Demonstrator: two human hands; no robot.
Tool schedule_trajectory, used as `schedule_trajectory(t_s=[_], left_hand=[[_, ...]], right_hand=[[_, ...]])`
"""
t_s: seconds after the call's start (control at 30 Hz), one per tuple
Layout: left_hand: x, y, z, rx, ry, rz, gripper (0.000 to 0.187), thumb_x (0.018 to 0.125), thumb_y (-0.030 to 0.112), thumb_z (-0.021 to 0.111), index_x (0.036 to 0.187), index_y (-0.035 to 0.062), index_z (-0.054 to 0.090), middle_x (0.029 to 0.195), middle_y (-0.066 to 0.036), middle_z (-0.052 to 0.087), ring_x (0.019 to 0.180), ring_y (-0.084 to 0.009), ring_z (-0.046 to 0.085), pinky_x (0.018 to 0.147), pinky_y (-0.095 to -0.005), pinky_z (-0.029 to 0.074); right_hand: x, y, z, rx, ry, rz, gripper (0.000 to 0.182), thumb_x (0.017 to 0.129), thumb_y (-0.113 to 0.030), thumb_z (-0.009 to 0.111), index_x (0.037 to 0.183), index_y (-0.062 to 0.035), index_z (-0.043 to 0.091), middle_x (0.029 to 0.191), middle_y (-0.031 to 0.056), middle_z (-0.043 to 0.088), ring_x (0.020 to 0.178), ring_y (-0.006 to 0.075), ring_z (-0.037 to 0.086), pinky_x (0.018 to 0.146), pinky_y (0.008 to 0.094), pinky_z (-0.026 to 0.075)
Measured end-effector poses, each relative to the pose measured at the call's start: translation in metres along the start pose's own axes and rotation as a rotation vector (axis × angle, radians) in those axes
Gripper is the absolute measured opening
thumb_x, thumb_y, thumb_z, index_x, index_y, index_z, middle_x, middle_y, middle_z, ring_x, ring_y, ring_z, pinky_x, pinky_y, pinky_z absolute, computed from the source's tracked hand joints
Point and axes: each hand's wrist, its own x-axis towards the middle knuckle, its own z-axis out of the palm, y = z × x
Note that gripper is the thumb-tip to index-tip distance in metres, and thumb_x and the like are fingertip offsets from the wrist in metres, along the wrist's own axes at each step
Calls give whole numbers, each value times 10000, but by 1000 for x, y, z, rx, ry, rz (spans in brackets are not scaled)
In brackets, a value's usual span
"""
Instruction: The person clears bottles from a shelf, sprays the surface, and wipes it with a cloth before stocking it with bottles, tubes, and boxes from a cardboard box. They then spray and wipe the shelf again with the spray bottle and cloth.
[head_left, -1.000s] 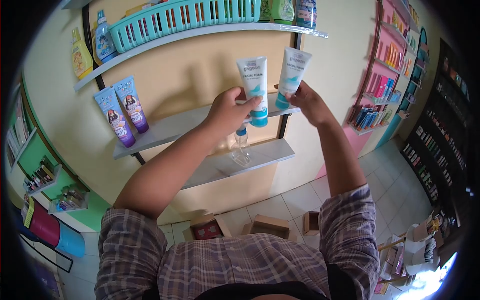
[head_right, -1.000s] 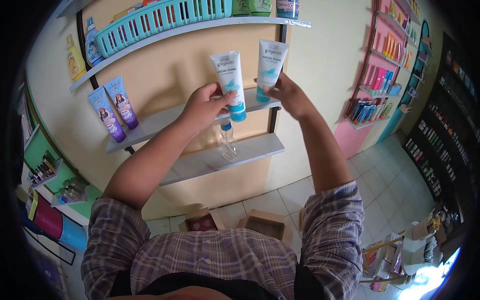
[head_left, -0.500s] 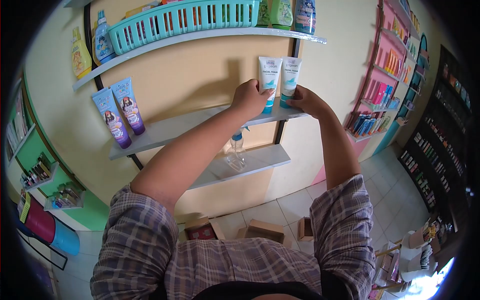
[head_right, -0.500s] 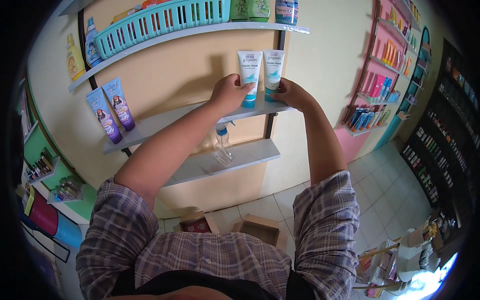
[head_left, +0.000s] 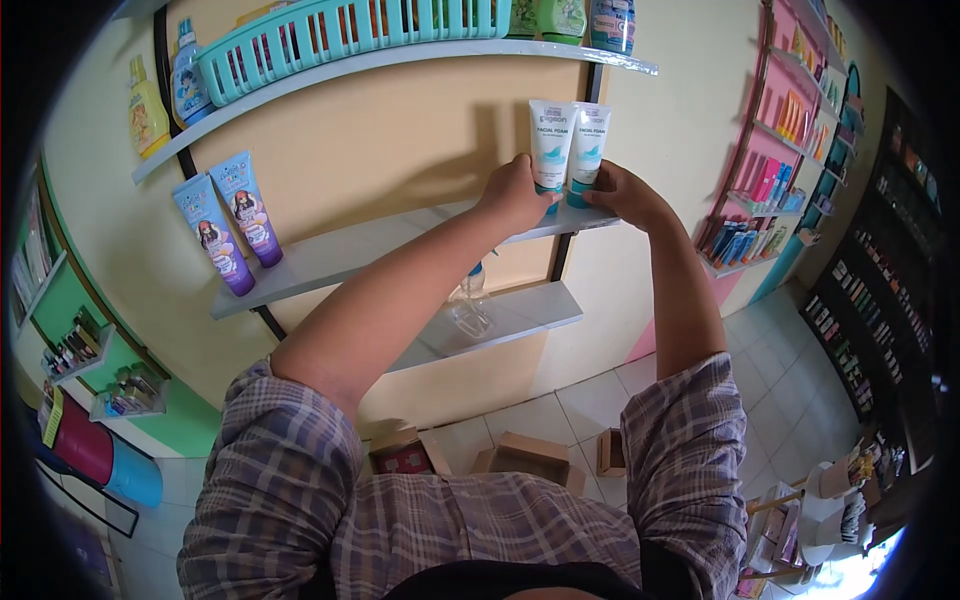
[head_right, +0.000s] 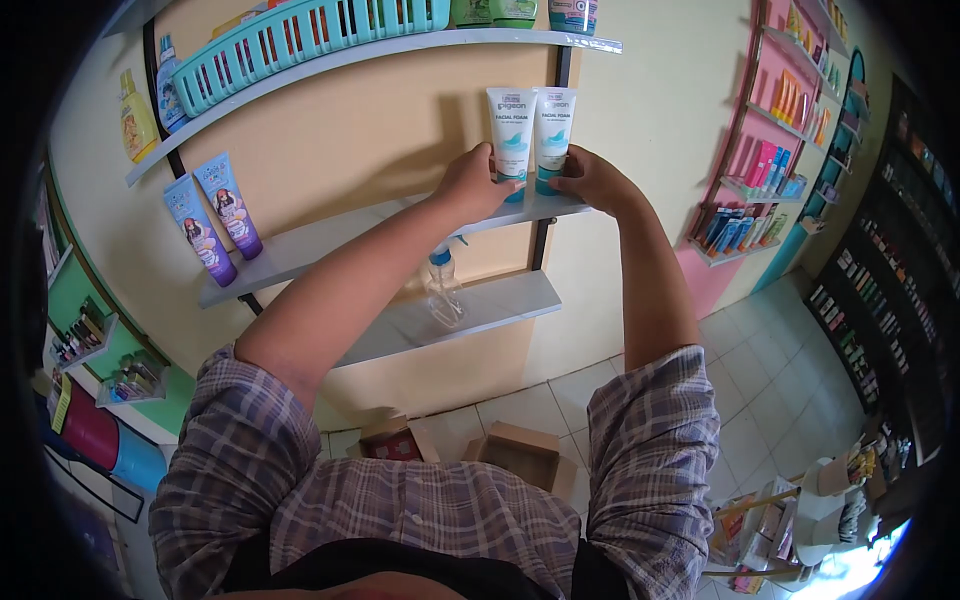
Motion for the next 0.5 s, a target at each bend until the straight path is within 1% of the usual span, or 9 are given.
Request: schedule_trajectory(t_s=[0.07,0.1,0.13,0.2,0.3,0.43,0.5], left_hand=[[7,-1,6,69,54,6,455,812,228,790,1109,1,531,1085,-166,680,987,-297,681,870,-405,525],[5,-1,5,-3,54,28,447,826,212,769,1107,-15,506,1100,-217,666,1058,-383,645,897,-446,519],[4,-1,5,-28,43,37,449,830,205,763,1106,-24,493,1070,-229,669,1043,-394,648,881,-455,525],[3,-2,9,22,78,16,423,825,252,778,1049,18,506,1017,-163,655,939,-325,660,814,-423,519],[3,-6,12,-12,112,40,410,836,255,770,1045,19,507,1005,-165,660,917,-324,664,796,-426,521],[3,-5,12,2,96,19,413,843,257,766,1056,14,510,997,-170,666,918,-331,668,799,-427,526],[2,-6,12,-32,92,23,424,843,264,768,1062,8,511,999,-177,670,945,-333,670,814,-424,529]], right_hand=[[4,9,-4,44,21,-74,508,894,5,673,1362,30,478,1281,123,618,1167,195,583,1036,335,445],[8,15,-8,3,18,-118,503,890,9,673,1355,29,482,1297,131,615,1191,206,579,1042,344,442],[7,13,-6,16,39,-93,512,893,2,672,1365,21,475,1319,145,608,1223,221,572,1049,359,441],[1,9,-7,-5,58,-6,549,891,34,637,1401,22,435,1351,135,574,1277,210,529,1090,364,409],[0,8,-5,-32,77,-2,541,899,20,640,1400,21,435,1355,137,573,1281,215,529,1080,371,419],[-4,6,-6,-40,95,44,536,906,7,643,1399,21,434,1355,134,573,1284,213,527,1078,374,421],[-2,8,-8,-64,80,19,522,912,-51,682,1377,23,459,1291,131,626,1238,219,566,1042,349,440]])
